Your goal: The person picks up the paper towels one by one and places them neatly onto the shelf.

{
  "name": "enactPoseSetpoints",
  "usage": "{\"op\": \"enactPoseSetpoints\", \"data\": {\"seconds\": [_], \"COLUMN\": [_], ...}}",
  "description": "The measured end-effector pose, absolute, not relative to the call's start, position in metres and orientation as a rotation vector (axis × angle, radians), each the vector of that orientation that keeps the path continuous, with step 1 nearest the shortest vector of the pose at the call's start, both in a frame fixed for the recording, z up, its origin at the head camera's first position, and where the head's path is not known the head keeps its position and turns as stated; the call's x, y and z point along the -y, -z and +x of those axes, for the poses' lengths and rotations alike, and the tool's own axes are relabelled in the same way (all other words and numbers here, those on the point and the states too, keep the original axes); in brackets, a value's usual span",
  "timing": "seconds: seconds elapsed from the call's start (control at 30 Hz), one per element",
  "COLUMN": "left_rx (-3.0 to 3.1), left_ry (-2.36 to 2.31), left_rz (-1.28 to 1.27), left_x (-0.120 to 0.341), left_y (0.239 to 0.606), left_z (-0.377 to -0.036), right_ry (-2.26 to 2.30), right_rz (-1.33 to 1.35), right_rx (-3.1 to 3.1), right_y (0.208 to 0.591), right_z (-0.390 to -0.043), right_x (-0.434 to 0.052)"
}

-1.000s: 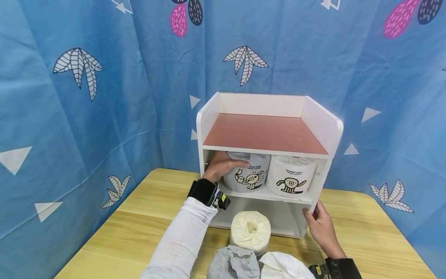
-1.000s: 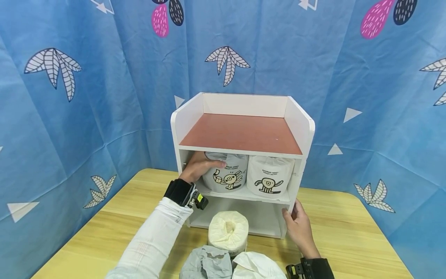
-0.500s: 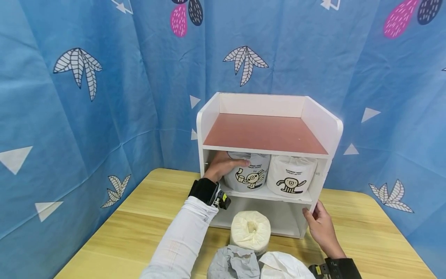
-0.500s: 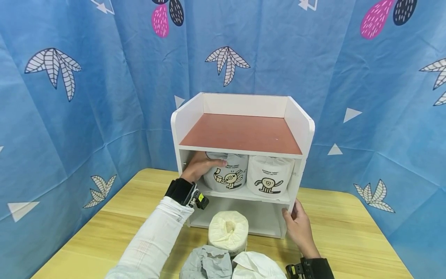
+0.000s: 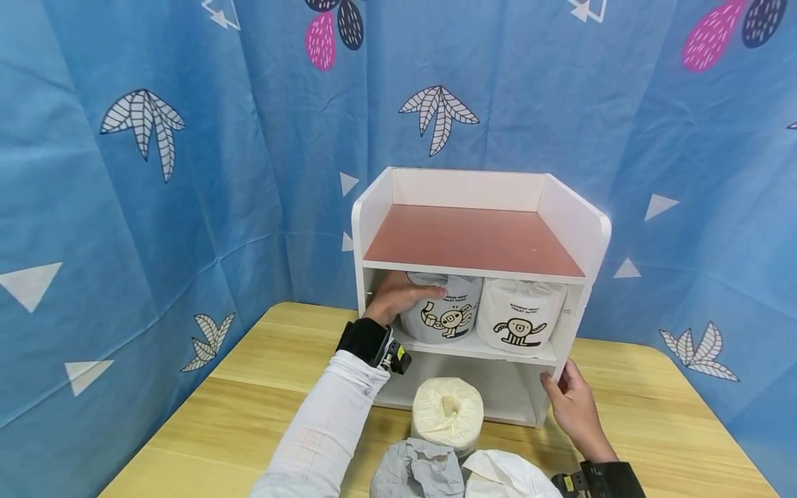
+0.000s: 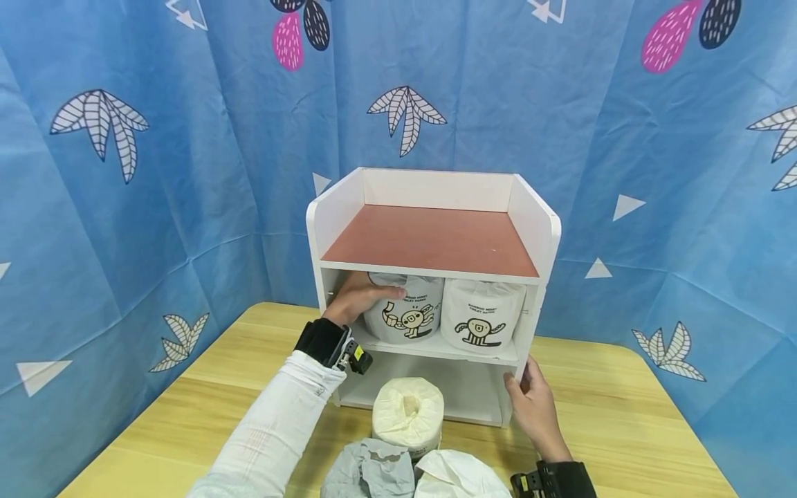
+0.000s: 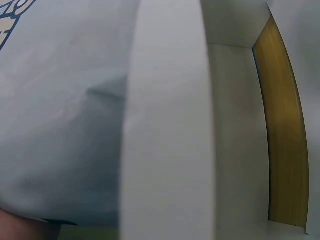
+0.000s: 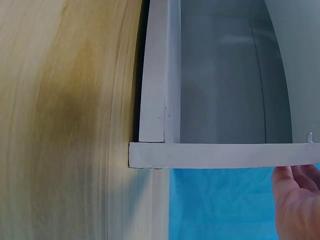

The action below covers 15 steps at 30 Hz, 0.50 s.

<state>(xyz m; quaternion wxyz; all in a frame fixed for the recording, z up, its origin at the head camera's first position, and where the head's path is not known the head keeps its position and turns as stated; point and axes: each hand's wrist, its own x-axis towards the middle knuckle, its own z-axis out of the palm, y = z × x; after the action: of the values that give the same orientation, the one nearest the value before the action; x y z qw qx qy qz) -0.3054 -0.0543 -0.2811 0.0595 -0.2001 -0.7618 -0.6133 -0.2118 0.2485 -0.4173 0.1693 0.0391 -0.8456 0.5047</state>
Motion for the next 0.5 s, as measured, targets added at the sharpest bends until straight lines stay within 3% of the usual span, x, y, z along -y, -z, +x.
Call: {"op": "enactPoseSetpoints", "data": {"seconds": [0.5], "left_rx": [2.255], "left_ry": [1.838], "left_rz": [-0.613], "left_x": [0.0564], "left_y": [0.2793], "left_z": [-0.3015], "right_ry": [-1.453], "right_rz": [0.079], "right_rx": [2.426], "right_y": [0.4160], "right_z": [-0.2119], "right_x": [-0.2461]}}
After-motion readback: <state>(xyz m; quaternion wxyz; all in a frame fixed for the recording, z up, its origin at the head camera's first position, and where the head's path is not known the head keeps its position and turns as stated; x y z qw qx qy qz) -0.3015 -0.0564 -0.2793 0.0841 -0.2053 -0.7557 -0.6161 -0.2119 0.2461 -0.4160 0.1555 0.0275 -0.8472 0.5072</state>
